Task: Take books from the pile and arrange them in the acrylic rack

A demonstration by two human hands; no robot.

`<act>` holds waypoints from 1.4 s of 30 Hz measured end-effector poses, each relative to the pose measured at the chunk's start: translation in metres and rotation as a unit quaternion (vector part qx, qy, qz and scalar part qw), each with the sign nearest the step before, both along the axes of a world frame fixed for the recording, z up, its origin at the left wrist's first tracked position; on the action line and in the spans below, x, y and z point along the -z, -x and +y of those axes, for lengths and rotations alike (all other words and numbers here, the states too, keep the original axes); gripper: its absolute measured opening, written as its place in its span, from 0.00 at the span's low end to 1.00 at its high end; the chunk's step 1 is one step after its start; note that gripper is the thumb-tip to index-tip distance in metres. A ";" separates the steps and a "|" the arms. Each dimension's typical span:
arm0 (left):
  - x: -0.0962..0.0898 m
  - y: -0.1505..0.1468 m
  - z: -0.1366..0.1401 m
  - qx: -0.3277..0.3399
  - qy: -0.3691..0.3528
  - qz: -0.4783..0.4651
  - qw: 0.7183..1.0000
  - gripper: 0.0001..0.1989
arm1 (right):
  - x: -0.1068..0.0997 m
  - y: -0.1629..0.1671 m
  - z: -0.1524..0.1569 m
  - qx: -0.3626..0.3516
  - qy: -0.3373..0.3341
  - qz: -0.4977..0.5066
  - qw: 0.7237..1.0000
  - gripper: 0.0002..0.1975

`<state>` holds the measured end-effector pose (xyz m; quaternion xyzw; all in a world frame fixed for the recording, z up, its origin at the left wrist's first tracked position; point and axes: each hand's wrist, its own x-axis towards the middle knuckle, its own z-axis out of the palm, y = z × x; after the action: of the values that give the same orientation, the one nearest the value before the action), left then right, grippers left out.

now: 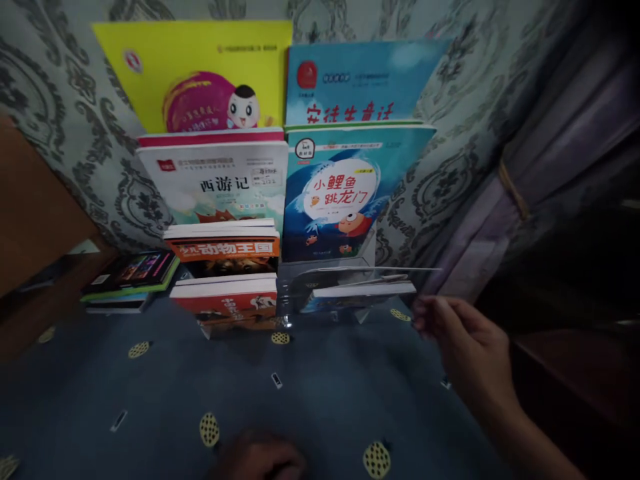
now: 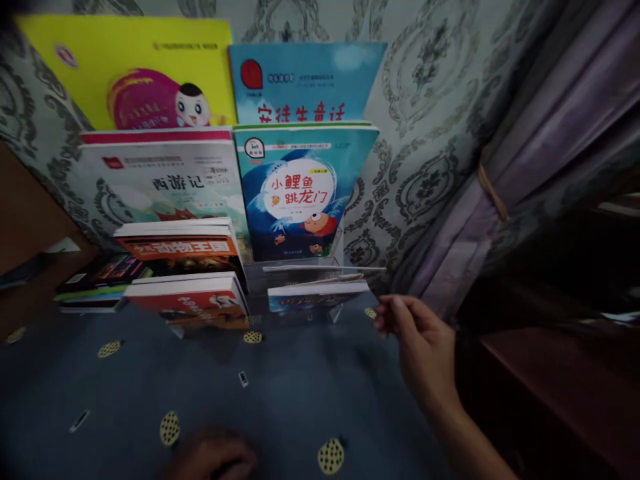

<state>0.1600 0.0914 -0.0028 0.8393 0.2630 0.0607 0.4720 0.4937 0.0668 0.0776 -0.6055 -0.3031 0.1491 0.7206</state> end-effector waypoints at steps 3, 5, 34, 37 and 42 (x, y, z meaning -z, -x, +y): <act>-0.009 -0.004 -0.003 -0.015 0.032 -0.001 0.999 0.14 | 0.014 0.018 -0.017 -0.028 0.037 0.013 0.999 0.26; -0.020 -0.003 -0.004 -0.036 0.041 -0.001 0.999 0.14 | 0.023 0.036 -0.026 -0.067 0.072 0.005 0.995 0.27; -0.059 0.167 0.268 -0.384 -0.369 0.247 0.809 0.31 | 0.090 0.246 -0.015 -0.533 0.192 -0.130 0.814 0.34; -0.053 0.170 0.269 -0.372 -0.364 0.263 0.812 0.32 | 0.091 0.246 -0.014 -0.530 0.199 -0.132 0.814 0.34; -0.048 0.181 0.255 -0.351 -0.421 0.272 0.791 0.27 | 0.090 0.246 -0.014 -0.521 0.190 -0.153 0.818 0.35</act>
<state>-0.0212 0.3464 0.0448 0.7868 0.6054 0.0962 -0.0723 0.2475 0.0532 -0.0121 -0.4972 -0.6453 0.4621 0.3505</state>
